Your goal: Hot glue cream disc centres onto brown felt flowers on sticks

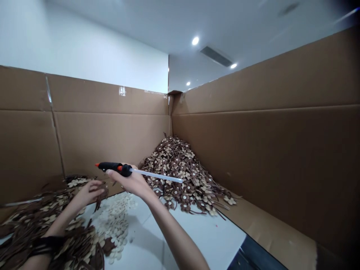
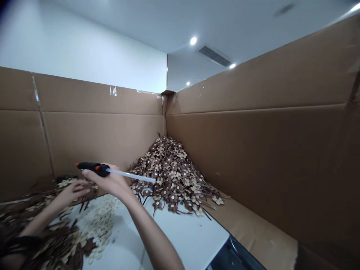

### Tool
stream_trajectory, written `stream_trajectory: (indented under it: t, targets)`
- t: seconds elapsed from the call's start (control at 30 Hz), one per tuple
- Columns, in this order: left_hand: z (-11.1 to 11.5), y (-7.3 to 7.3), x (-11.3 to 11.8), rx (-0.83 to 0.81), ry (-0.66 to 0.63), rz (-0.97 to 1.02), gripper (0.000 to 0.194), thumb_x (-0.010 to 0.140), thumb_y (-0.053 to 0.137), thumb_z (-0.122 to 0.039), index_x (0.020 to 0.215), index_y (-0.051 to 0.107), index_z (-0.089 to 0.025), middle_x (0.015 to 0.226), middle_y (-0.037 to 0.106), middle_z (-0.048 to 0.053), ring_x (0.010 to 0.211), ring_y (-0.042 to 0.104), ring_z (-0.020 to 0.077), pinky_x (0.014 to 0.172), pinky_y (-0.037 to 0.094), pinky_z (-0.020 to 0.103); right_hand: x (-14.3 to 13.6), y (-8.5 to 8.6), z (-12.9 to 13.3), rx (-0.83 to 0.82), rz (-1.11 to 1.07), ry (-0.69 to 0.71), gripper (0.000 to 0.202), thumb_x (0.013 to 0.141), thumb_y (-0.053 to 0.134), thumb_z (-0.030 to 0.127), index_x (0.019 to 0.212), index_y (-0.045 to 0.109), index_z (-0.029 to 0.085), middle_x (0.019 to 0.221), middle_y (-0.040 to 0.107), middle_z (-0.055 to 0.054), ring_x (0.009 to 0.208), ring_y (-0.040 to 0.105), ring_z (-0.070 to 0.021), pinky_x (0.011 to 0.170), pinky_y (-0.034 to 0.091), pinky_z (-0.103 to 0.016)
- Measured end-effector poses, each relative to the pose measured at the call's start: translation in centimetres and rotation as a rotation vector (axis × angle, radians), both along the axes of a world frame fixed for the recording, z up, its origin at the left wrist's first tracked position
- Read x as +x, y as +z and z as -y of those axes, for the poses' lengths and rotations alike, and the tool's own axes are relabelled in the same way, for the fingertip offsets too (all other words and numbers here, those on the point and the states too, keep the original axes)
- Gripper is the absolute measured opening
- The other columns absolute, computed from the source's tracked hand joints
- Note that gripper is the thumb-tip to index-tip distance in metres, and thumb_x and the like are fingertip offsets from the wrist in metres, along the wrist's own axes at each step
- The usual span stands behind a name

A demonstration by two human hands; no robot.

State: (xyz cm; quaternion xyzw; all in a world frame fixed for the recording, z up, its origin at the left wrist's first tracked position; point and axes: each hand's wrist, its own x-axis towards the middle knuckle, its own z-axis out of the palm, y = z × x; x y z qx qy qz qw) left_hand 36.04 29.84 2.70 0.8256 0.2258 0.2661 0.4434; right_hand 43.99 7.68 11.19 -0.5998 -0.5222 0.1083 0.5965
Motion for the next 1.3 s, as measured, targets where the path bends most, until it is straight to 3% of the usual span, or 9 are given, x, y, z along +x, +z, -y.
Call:
stream_trajectory:
  t: [0.07, 0.17, 0.3, 0.57, 0.87, 1.13, 1.3]
  targets:
    - [2.4, 3.4, -0.8, -0.158, -0.055, 0.131, 0.052, 0.056, 0.074, -0.045, 0.096, 0.059, -0.017, 0.098, 0.07, 0.008, 0.087, 0.065, 0.0212, 0.075, 0.052, 0.029, -0.3, -0.1, -0.1, 0.031, -0.041, 0.003, 0.043, 0.075, 0.058, 0.058, 0.074, 0.061, 0.015, 0.062, 0.055, -0.001, 0.052, 0.041, -0.0077, 0.046, 0.031, -0.02]
    - [5.9, 7.5, -2.7, -0.289, -0.096, 0.255, 0.045, 0.066, 0.071, -0.042, 0.103, 0.062, -0.019, 0.101, 0.071, 0.002, 0.093, 0.065, 0.018, 0.085, 0.052, 0.026, -0.3, 0.0, 0.0, 0.078, -0.107, 0.011, 0.049, 0.078, 0.053, 0.062, 0.067, 0.059, 0.015, 0.056, 0.05, -0.001, 0.049, 0.039, -0.0078, 0.044, 0.03, -0.02]
    - [8.3, 9.8, -4.5, -0.278, -0.09, 0.311, 0.037, 0.074, 0.066, -0.038, 0.106, 0.064, -0.02, 0.098, 0.072, -0.001, 0.095, 0.065, 0.0164, 0.091, 0.051, 0.027, 0.2, 0.5, 0.6, 0.044, -0.168, 0.073, 0.059, 0.079, 0.044, 0.068, 0.063, 0.06, 0.014, 0.048, 0.046, -0.001, 0.043, 0.036, -0.0075, 0.04, 0.026, -0.021]
    - [8.6, 10.0, -5.0, -0.294, -0.147, 0.308, 0.05, 0.066, 0.074, -0.049, 0.102, 0.068, -0.015, 0.101, 0.071, 0.008, 0.093, 0.066, 0.0197, 0.092, 0.052, 0.03, 2.0, 0.4, 1.5, 0.048, -0.196, 0.092, 0.068, 0.078, 0.036, 0.074, 0.057, 0.057, 0.013, 0.05, 0.055, -0.004, 0.041, 0.041, -0.0072, 0.043, 0.032, -0.02]
    - [9.1, 10.2, -5.5, -0.259, -0.275, 0.297, 0.046, 0.068, 0.071, -0.054, 0.082, 0.065, -0.011, 0.083, 0.068, 0.009, 0.07, 0.06, 0.0145, 0.07, 0.05, 0.027, 3.5, -0.4, 1.6, 0.003, -0.245, 0.08, 0.072, 0.08, 0.031, 0.076, 0.054, 0.056, 0.014, 0.053, 0.057, -0.007, 0.048, 0.048, -0.0097, 0.051, 0.038, -0.02]
    - [9.0, 10.0, -5.5, -0.167, -0.237, 0.256, 0.039, 0.074, 0.066, -0.049, 0.082, 0.067, -0.012, 0.069, 0.061, 0.002, 0.06, 0.047, 0.0081, 0.055, 0.035, 0.018, 3.5, -0.5, 1.7, 0.005, -0.202, -0.02, 0.067, 0.081, 0.033, 0.074, 0.055, 0.054, 0.016, 0.048, 0.049, -0.003, 0.047, 0.044, -0.0105, 0.051, 0.035, -0.022]
    - [8.9, 9.9, -5.3, -0.125, -0.195, 0.219, 0.04, 0.074, 0.063, -0.051, 0.087, 0.069, -0.013, 0.074, 0.066, 0.004, 0.059, 0.05, 0.0097, 0.054, 0.036, 0.019, 3.1, 0.1, 2.1, -0.019, -0.151, -0.114, 0.065, 0.078, 0.036, 0.076, 0.051, 0.048, 0.017, 0.047, 0.048, -0.002, 0.048, 0.045, -0.012, 0.053, 0.035, -0.024]
